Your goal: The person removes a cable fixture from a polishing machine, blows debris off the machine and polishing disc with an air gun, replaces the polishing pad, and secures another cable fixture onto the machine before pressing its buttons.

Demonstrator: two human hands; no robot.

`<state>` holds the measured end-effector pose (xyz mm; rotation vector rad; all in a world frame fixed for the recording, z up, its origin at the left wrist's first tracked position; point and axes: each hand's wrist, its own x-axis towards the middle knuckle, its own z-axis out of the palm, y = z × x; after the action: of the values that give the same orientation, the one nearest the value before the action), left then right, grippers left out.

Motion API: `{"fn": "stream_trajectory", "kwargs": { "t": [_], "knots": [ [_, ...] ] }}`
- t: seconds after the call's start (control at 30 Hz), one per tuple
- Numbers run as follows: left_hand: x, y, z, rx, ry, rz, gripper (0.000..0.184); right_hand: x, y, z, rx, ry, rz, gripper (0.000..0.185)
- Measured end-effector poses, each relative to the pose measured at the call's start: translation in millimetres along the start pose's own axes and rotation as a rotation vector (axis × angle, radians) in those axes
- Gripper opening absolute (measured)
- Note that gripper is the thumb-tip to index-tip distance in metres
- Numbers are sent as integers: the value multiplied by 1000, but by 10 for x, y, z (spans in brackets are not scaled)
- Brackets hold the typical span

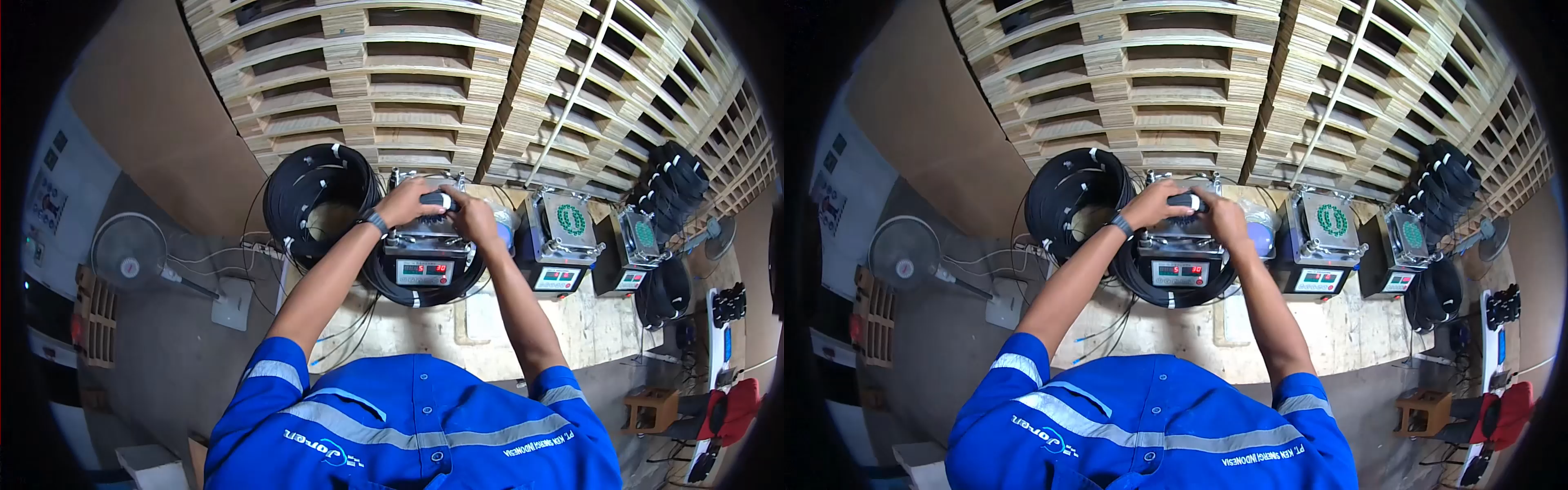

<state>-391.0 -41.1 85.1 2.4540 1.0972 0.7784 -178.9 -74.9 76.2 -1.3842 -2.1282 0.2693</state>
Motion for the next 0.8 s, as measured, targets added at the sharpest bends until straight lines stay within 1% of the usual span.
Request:
{"fn": "stream_trajectory", "kwargs": {
  "t": [0.03, 0.07, 0.1, 0.17, 0.2, 0.27, 0.33, 0.37, 0.4, 0.47, 0.5, 0.53, 0.6, 0.63, 0.67, 0.73, 0.77, 0.8],
  "knots": [
    [-29, -86, -43, -57, -32, 18, 56, 11, -50, 109, -27, 38, -31, 57],
    [-73, -151, -51, -140, -57, -29, 57, 13, -66, 174, -13, 63, -14, 56],
    [-75, -173, -35, -139, -76, -35, 57, 11, -123, 163, 1, 85, 2, 54],
    [-83, -189, 28, -162, -10, -11, 59, -3, -128, 175, 26, 73, 11, 54],
    [-115, -206, 106, -164, 18, -37, 57, -24, -93, 210, 8, 69, 14, 55],
    [-171, -241, 245, -88, 106, 15, 55, -27, -51, 244, -20, 47, 20, 59],
    [-180, -186, 235, -98, 121, -22, 51, -36, 0, 300, -39, 112, -38, 63],
    [-187, -155, 232, -94, 132, -31, 50, -32, 35, 316, -4, 86, -18, 60],
    [-187, -125, 219, -98, 149, -38, 42, -36, 6, 291, -6, 85, -19, 60],
    [-177, -155, 219, -179, 197, -59, 34, -24, -66, 228, 49, 121, -9, 53],
    [-178, -223, 271, -218, 256, -58, 27, -20, -86, 203, 80, 134, -16, 45],
    [-175, -273, 302, -232, 269, -70, 26, -17, -62, 185, 74, 135, -18, 45],
    [-166, -351, 340, -311, 290, -112, 23, 18, -4, 168, 347, 58, 90, 41],
    [-160, -402, 359, -334, 298, -124, 23, 49, 55, 239, 347, 111, 66, 37],
    [-157, -448, 382, -358, 306, -138, 23, 54, 117, 300, 343, 111, 63, 37],
    [-114, -480, 357, -359, 313, -123, 25, 79, 153, 335, 581, 81, 257, 36],
    [-102, -494, 338, -431, 267, -211, 24, 96, 173, 346, 655, 137, 255, 36],
    [-104, -483, 334, -499, 222, -298, 24, 100, 202, 335, 655, 137, 244, 36]
  ]
}}
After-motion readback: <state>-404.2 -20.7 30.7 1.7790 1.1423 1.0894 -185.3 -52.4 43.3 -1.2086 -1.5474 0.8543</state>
